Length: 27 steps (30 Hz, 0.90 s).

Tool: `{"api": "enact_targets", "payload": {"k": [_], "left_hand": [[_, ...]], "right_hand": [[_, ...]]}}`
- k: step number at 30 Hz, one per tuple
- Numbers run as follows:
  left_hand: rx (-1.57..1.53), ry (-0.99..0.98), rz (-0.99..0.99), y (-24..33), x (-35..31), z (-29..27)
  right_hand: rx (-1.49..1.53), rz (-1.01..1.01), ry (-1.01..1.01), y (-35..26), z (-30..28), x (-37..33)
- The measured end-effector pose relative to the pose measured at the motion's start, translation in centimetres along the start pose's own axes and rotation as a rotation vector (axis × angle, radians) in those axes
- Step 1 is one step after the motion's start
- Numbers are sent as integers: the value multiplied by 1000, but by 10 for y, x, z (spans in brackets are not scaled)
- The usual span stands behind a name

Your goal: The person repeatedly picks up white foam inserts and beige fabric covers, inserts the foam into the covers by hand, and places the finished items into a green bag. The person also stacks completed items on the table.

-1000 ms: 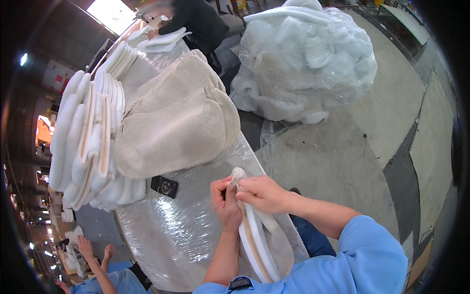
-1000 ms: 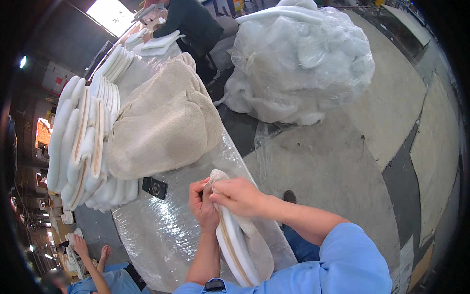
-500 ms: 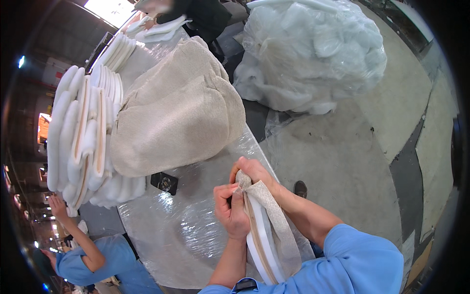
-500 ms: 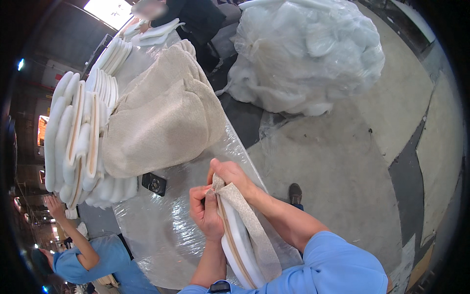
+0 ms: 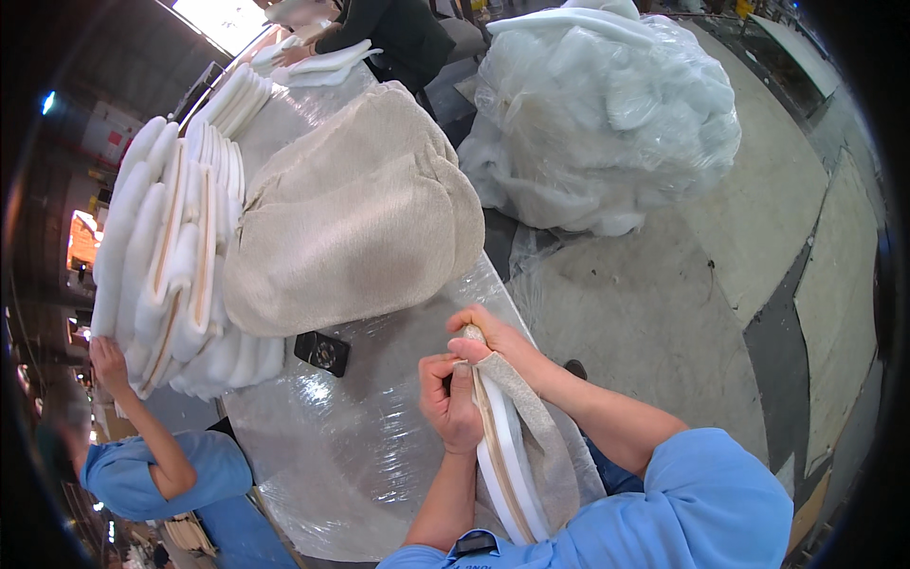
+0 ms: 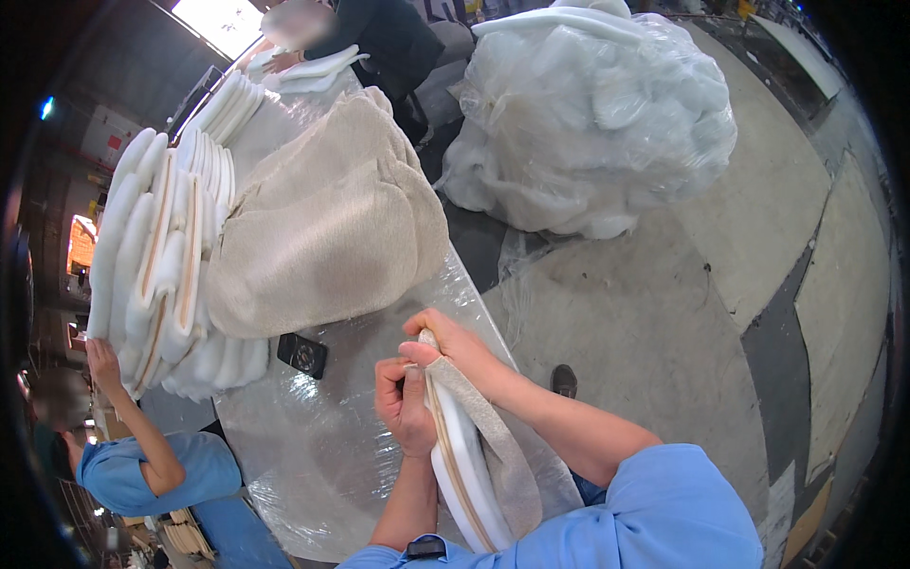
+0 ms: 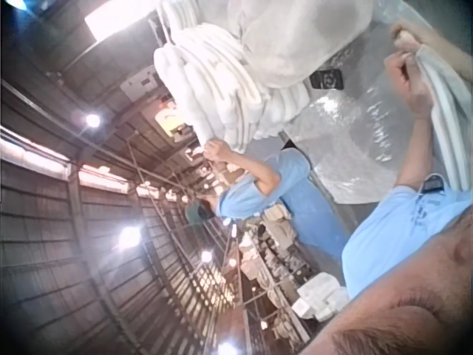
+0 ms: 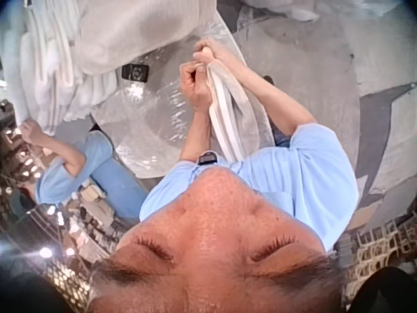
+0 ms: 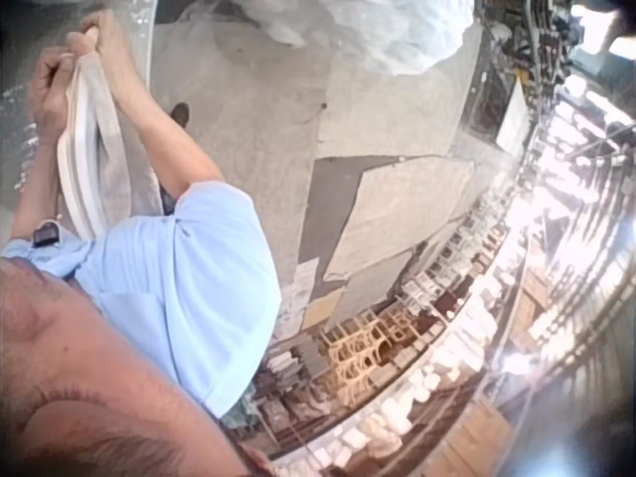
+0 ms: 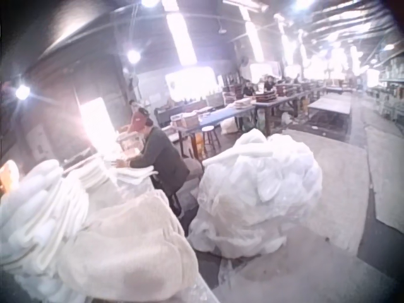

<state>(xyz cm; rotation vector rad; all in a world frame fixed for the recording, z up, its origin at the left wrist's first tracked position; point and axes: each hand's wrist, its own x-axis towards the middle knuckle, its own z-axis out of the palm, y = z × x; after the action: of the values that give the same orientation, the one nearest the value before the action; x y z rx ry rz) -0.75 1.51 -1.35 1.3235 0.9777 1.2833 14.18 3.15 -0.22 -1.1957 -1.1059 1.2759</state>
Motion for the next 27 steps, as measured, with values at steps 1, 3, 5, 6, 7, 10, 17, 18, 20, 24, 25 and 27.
{"api": "enact_targets", "payload": {"k": [1,3,5,6,7,10,17,18,20,24,25,27], "left_hand": [[-7,1,0,2,1,2],[-18,10,-1,5,3,4],[15,18,20,5,4,-1],[26,11,27,4,3,-5],[32,9,26,4,3,-5],[36,-6,36,4,4,0],[-32,5,7,-1,1,-2],[-25,0,9,1,1,-3],[-39,-9,10,1,0,-6],[-5,-8,0,3,0,-9],[-4,-2,2,2,-1,-9],[-7,3,9,0,-1,-4]], "right_hand": [[93,-58,32,2,2,-3],[205,-54,103,3,0,-19],[116,-97,141,-4,-8,-36],[-36,-149,171,-10,-13,-48],[-192,-202,201,-18,-16,-55],[-454,33,-29,-53,-18,-55],[-618,-374,-129,-41,-6,-53],[-634,-411,-152,-38,-5,-54],[-639,-463,-180,-33,-4,-54],[-454,-255,-253,-34,-17,-50],[-368,-129,-280,-35,-23,-46],[-87,-109,16,-21,-31,-26]]}}
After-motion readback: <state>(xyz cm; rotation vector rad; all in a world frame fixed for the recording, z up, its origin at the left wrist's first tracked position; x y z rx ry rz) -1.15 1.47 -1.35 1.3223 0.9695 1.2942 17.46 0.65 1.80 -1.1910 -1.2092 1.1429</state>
